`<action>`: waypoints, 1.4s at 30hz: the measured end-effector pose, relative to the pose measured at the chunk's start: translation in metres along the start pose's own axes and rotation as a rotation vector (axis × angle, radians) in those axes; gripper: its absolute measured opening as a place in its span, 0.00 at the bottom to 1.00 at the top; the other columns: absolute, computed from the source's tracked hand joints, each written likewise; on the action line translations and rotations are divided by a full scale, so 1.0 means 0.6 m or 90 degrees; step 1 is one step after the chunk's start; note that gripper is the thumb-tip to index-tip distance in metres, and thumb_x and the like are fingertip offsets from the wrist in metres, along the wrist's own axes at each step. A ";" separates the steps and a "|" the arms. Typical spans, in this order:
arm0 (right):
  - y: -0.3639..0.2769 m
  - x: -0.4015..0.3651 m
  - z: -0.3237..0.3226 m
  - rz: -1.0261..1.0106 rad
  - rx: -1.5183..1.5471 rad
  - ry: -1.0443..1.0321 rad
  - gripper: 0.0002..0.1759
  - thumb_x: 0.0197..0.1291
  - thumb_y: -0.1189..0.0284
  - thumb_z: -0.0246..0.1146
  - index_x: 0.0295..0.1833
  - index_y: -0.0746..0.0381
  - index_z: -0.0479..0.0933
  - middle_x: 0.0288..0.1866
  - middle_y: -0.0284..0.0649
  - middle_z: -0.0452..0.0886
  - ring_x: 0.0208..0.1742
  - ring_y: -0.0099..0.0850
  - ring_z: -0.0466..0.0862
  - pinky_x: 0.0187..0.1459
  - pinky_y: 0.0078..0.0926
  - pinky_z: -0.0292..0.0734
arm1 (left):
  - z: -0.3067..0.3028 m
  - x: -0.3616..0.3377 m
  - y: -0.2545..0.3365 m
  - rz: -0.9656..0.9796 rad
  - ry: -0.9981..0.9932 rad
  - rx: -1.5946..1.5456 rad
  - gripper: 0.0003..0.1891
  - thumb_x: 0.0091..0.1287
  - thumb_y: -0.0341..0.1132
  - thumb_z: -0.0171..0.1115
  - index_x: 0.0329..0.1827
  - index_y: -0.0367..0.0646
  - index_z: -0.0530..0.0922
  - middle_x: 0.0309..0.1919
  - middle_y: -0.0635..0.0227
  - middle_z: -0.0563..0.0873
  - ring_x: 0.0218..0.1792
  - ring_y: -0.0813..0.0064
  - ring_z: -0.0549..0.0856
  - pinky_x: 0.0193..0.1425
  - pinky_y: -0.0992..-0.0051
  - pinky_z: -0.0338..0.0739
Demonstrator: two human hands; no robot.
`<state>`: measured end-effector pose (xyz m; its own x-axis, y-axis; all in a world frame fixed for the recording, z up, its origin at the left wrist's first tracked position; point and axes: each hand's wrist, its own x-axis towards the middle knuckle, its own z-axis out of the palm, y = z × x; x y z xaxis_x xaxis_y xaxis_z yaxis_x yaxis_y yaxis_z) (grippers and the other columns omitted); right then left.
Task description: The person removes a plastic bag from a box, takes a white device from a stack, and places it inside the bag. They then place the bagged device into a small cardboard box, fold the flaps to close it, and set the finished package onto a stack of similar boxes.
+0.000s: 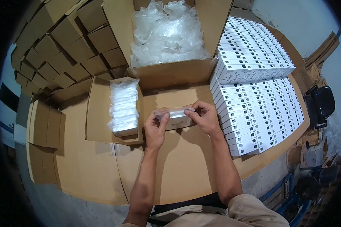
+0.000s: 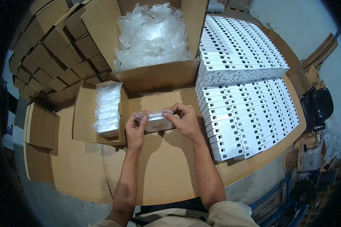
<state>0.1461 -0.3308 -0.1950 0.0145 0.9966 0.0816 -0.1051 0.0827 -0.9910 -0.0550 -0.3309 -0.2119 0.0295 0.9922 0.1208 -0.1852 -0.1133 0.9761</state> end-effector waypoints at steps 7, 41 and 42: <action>0.007 0.001 0.002 -0.056 -0.004 0.008 0.10 0.66 0.76 0.73 0.35 0.65 0.79 0.34 0.35 0.86 0.37 0.17 0.79 0.39 0.21 0.75 | 0.008 0.002 -0.004 0.004 0.052 0.000 0.10 0.76 0.35 0.69 0.49 0.37 0.81 0.43 0.70 0.86 0.43 0.83 0.82 0.52 0.78 0.78; -0.038 -0.012 -0.008 -0.012 -0.222 -0.093 0.17 0.60 0.75 0.77 0.55 0.66 0.87 0.47 0.37 0.92 0.45 0.23 0.87 0.48 0.24 0.81 | 0.042 -0.006 0.007 0.296 0.214 0.167 0.20 0.71 0.27 0.70 0.61 0.39 0.73 0.47 0.63 0.83 0.57 0.66 0.81 0.66 0.65 0.74; -0.042 -0.013 -0.007 -0.004 -0.212 -0.086 0.17 0.59 0.75 0.77 0.54 0.66 0.88 0.47 0.38 0.92 0.48 0.24 0.87 0.51 0.25 0.81 | 0.041 -0.009 0.008 0.375 0.201 0.256 0.20 0.70 0.26 0.71 0.61 0.39 0.74 0.48 0.63 0.84 0.57 0.63 0.81 0.68 0.63 0.74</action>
<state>0.1527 -0.3407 -0.1709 -0.1201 0.9897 0.0783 0.2248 0.1040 -0.9688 -0.0322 -0.3381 -0.2032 -0.2547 0.7233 0.6419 0.2891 -0.5765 0.7643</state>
